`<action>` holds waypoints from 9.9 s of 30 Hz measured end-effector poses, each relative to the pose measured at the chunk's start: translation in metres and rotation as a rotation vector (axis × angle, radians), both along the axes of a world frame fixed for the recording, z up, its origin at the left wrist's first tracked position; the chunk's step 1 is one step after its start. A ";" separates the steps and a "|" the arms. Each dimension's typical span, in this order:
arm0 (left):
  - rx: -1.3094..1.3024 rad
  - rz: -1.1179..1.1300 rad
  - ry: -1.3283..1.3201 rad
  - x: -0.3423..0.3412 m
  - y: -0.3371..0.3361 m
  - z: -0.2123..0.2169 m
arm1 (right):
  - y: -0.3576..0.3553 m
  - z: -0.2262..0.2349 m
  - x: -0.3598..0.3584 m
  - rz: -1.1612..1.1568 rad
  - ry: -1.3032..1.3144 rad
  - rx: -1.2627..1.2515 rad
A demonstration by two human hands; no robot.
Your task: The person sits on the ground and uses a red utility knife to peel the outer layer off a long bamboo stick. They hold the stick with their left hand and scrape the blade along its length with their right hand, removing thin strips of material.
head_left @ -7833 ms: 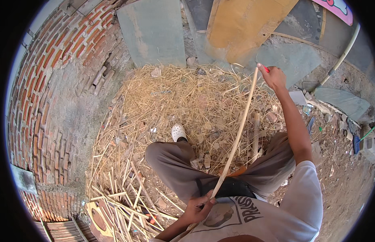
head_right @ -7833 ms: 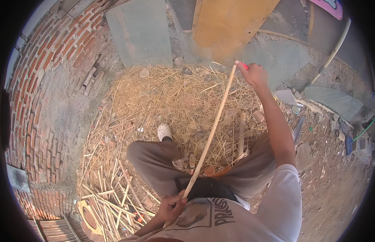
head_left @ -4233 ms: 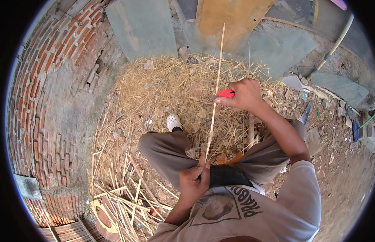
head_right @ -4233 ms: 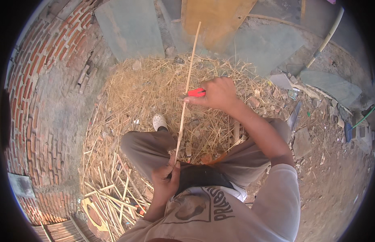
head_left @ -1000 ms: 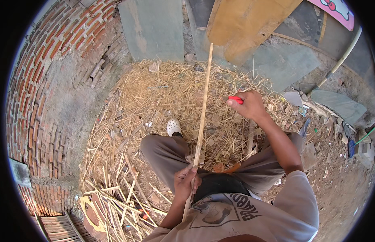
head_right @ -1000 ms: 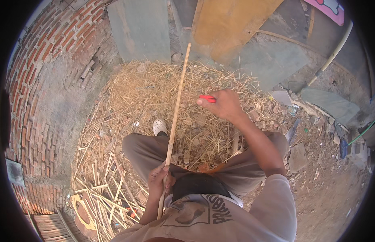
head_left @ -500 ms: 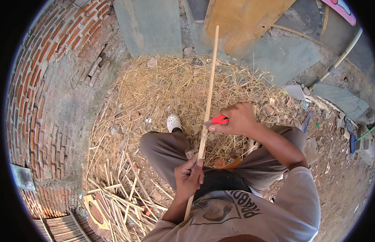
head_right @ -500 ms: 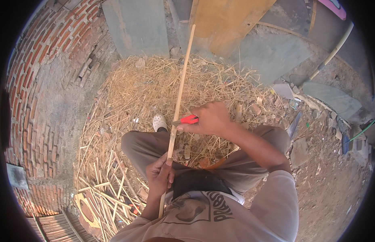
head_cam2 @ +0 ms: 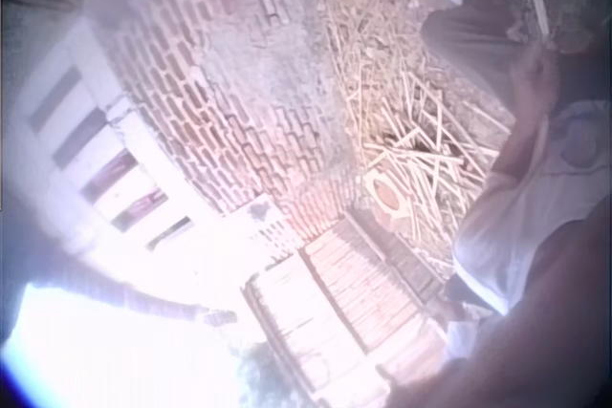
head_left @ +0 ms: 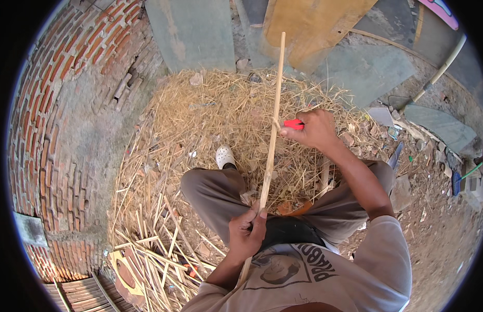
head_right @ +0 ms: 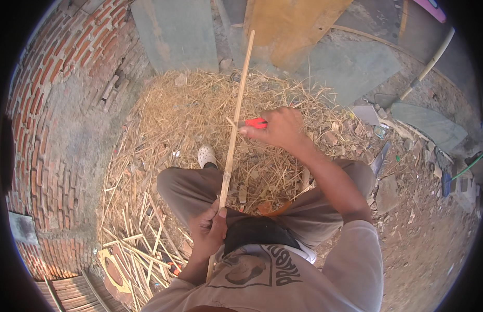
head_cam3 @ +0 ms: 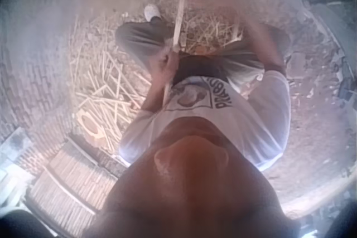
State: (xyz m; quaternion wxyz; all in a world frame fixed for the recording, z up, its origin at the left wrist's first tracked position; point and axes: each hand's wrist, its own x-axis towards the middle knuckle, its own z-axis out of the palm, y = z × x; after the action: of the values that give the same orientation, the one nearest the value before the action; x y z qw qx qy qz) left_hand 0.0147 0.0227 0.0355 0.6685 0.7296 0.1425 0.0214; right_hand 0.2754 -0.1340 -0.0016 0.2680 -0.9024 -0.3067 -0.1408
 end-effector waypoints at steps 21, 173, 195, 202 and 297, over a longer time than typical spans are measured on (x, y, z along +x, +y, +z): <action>0.057 -0.129 -0.020 -0.014 -0.007 0.000 | -0.034 0.004 0.047 -0.146 -0.047 -0.034; 0.124 -0.082 -0.075 -0.034 -0.004 -0.013 | -0.028 0.017 0.022 -0.169 0.102 -0.004; 0.293 -0.129 -0.056 -0.041 -0.005 0.003 | -0.016 0.011 0.025 0.052 -0.103 -0.087; 0.265 -0.161 -0.052 -0.067 -0.006 -0.016 | -0.040 0.004 0.078 -0.276 0.073 -0.126; 0.031 -0.119 -0.176 0.128 0.012 -0.016 | -0.003 0.017 -0.039 0.123 0.083 -0.016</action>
State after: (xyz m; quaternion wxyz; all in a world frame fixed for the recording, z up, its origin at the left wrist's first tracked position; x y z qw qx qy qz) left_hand 0.1424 0.0345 0.0195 0.6673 0.7422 0.0390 0.0478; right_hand 0.2367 -0.1366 0.0154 0.2813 -0.8890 -0.3514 -0.0838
